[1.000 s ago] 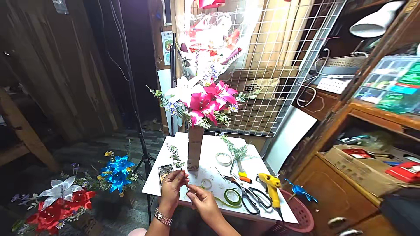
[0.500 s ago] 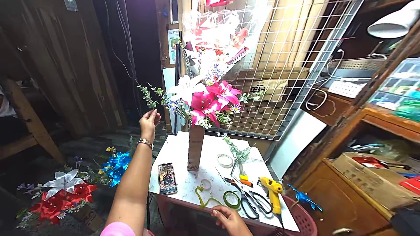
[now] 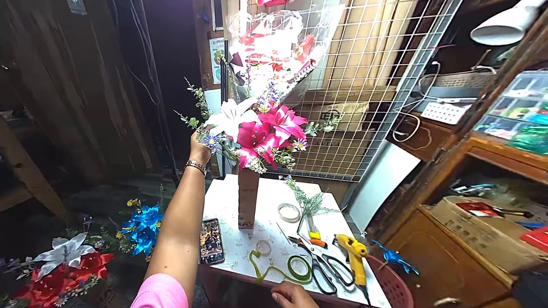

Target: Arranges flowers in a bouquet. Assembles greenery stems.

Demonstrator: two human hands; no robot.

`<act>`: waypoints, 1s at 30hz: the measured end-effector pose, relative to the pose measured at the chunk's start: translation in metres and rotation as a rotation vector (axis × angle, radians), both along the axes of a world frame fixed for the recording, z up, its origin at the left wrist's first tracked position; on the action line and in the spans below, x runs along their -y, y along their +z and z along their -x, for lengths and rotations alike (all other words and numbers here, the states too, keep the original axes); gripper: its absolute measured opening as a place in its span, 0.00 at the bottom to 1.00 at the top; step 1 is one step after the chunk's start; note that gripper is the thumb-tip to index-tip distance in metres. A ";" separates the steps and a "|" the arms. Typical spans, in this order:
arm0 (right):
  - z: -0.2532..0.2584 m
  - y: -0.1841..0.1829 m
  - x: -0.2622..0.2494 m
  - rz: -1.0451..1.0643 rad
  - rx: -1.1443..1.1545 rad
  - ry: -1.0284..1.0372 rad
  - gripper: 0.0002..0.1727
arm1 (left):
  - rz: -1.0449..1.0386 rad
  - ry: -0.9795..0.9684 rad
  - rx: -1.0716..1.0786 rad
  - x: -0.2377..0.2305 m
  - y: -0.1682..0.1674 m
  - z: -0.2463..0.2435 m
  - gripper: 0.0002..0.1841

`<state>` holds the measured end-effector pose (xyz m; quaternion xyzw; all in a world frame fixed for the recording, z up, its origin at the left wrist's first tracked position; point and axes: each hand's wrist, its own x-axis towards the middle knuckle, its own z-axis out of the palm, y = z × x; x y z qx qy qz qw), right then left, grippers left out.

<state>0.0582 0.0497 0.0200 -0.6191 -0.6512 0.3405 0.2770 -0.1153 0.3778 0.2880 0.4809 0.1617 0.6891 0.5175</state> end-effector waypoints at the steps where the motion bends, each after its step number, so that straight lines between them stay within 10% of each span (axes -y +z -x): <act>1: -0.001 -0.002 0.000 0.005 0.005 0.001 0.18 | -0.005 -0.009 -0.007 0.004 0.000 0.000 0.10; 30: -0.001 0.005 0.002 0.044 0.046 0.023 0.18 | 0.088 -0.106 0.058 0.005 -0.010 -0.011 0.14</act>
